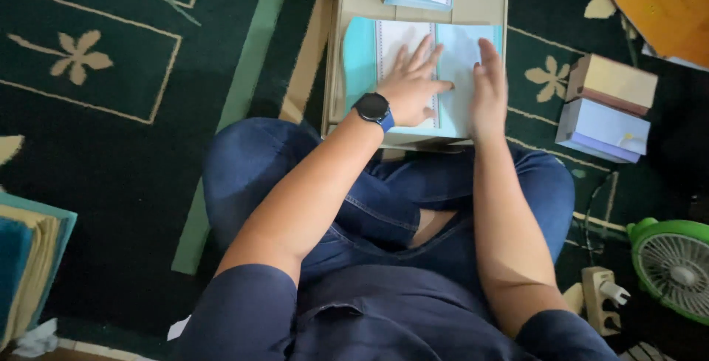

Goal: The person sits on the floor and assembles small booklets by inserting printed covers into light blue book blocks. They smooth the pages and covers by hand, then place the finished units into a stack on a small wooden table. The process is repeated for multiple units.

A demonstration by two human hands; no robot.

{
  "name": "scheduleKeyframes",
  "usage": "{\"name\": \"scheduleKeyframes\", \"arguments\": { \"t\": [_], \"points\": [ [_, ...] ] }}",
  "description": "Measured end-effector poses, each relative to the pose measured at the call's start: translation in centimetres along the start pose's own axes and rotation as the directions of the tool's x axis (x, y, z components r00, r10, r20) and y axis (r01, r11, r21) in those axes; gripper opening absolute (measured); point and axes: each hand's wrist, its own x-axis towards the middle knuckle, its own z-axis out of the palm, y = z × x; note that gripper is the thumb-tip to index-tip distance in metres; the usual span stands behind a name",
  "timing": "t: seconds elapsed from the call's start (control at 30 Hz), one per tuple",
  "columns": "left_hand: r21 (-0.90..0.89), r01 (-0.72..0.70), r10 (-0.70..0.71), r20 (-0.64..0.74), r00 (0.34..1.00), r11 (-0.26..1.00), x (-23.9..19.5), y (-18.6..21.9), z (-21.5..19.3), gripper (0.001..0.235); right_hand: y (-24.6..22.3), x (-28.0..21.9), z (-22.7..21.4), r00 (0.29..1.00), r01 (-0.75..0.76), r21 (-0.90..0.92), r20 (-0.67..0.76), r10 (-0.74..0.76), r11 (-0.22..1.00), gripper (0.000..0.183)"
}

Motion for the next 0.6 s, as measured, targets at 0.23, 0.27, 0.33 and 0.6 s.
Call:
{"name": "scheduleKeyframes", "arguments": {
  "t": [0.23, 0.27, 0.33, 0.6],
  "points": [
    [0.022, 0.073, -0.075, 0.119, 0.99, 0.997, 0.5, -1.3, -0.9, 0.081, -3.2, 1.1, -1.2, 0.913, -0.204, 0.781, -0.065, 0.402, 0.59, 0.031],
    [0.046, 0.092, -0.097, 0.099, 0.99, 0.995, 0.5, -1.4, -1.0, 0.077, -3.2, 1.2, -1.2, 0.917, -0.211, 0.781, -0.05, 0.395, 0.588, 0.028],
    [0.074, 0.108, -0.114, 0.082, 0.99, 0.991, 0.1, -1.6, -1.1, 0.075, -3.2, 1.2, -1.1, 0.921, -0.214, 0.785, -0.038, 0.389, 0.582, 0.025],
    [0.05, 0.16, -0.162, 0.053, 0.985, 0.986, -3.4, -3.8, -2.8, 0.106, -3.3, 1.4, -1.4, 0.917, -0.241, 0.814, 0.013, 0.399, 0.528, 0.024]
  ]
}}
